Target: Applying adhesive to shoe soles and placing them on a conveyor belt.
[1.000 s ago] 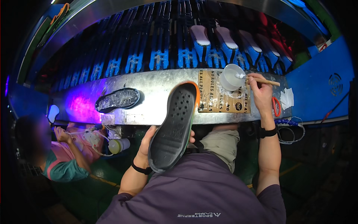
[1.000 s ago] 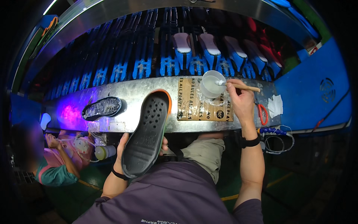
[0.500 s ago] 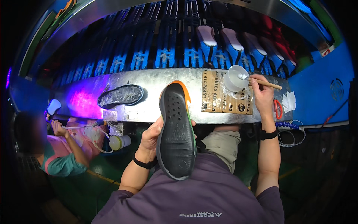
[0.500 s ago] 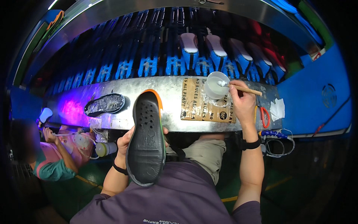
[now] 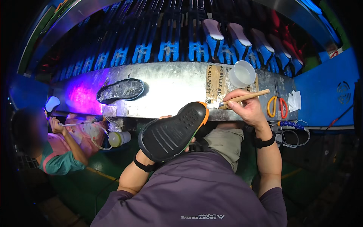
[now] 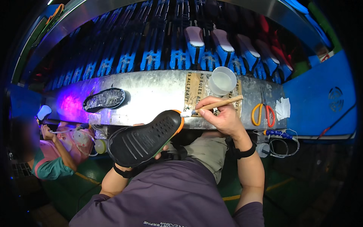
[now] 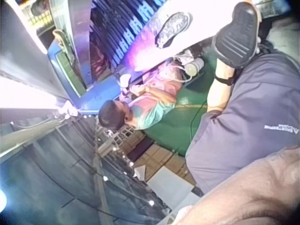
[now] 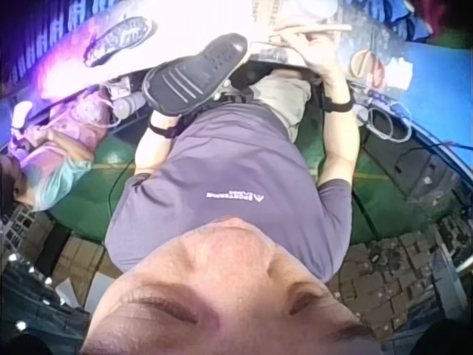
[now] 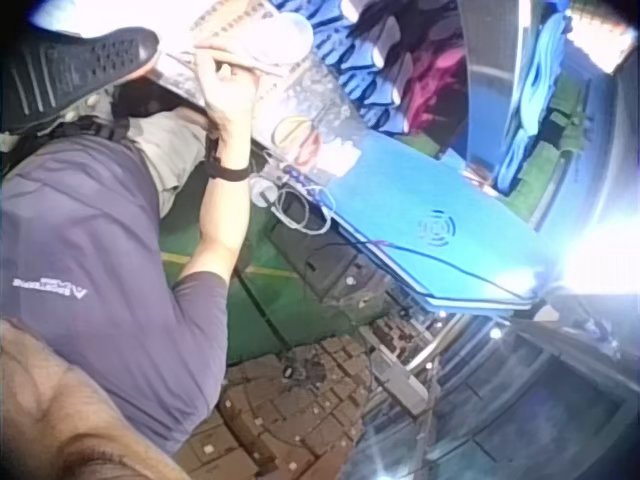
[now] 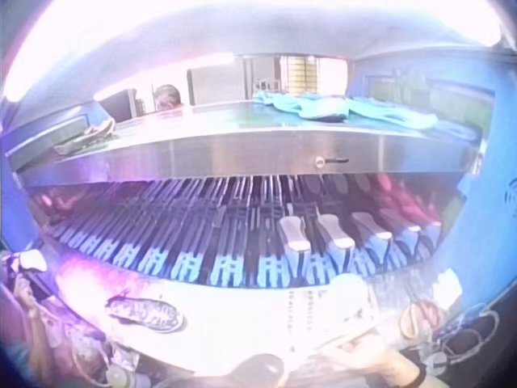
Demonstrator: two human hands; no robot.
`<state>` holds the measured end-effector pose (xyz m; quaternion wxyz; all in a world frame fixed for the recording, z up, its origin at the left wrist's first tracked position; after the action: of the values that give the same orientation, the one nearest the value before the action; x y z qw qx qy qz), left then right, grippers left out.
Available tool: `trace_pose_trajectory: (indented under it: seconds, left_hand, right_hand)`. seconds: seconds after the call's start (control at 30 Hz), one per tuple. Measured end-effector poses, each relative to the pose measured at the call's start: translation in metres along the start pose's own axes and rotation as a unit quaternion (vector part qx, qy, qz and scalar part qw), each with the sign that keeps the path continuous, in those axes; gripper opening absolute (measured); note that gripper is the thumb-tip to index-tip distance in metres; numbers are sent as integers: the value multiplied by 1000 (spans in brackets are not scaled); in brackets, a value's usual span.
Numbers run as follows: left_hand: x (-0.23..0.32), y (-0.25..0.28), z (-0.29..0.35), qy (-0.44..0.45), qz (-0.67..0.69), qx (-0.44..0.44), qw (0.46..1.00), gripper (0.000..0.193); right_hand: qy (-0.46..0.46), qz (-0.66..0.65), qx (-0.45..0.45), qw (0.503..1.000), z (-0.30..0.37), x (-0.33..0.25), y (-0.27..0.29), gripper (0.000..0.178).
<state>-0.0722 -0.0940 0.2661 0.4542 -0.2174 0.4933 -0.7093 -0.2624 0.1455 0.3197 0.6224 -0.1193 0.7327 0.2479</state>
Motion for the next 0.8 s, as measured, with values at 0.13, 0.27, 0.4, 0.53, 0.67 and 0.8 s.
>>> trace_pose_trajectory:
  seconds: [0.13,0.27,0.4,0.53,0.67,0.8]
  left_hand:
    - [1,-4,3,36,-4,-12,999,68]
    - [4,-4,1,49,-28,0,998,65]
    - [8,-5,1,13,-111,36,993,63]
    - [7,-9,5,49,-51,59,996,61]
    - [8,-10,4,91,-27,49,994,64]
    - [7,-10,5,27,-31,98,994,74]
  right_hand:
    - [-3,8,-24,1000,-2,3,-4,14]
    - [-16,48,-46,998,-5,5,-5,12]
    - [-5,45,-46,998,-8,4,-10,12]
    - [75,21,-31,996,-13,0,-18,13]
    - [127,31,-34,991,-15,-6,-17,12]
    - [148,86,17,985,-9,-11,-14,10]
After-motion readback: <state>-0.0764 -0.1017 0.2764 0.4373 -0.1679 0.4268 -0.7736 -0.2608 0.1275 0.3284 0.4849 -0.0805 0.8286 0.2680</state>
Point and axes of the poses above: each hand's wrist, its own z-axis away from the middle knuckle, its own y-axis out of the back of the hand, x = y × z, the point moved 2 cm from there along -z, towards the middle knuckle, and after that the axes turned 14 degrees about x, right-handed, at the moved point
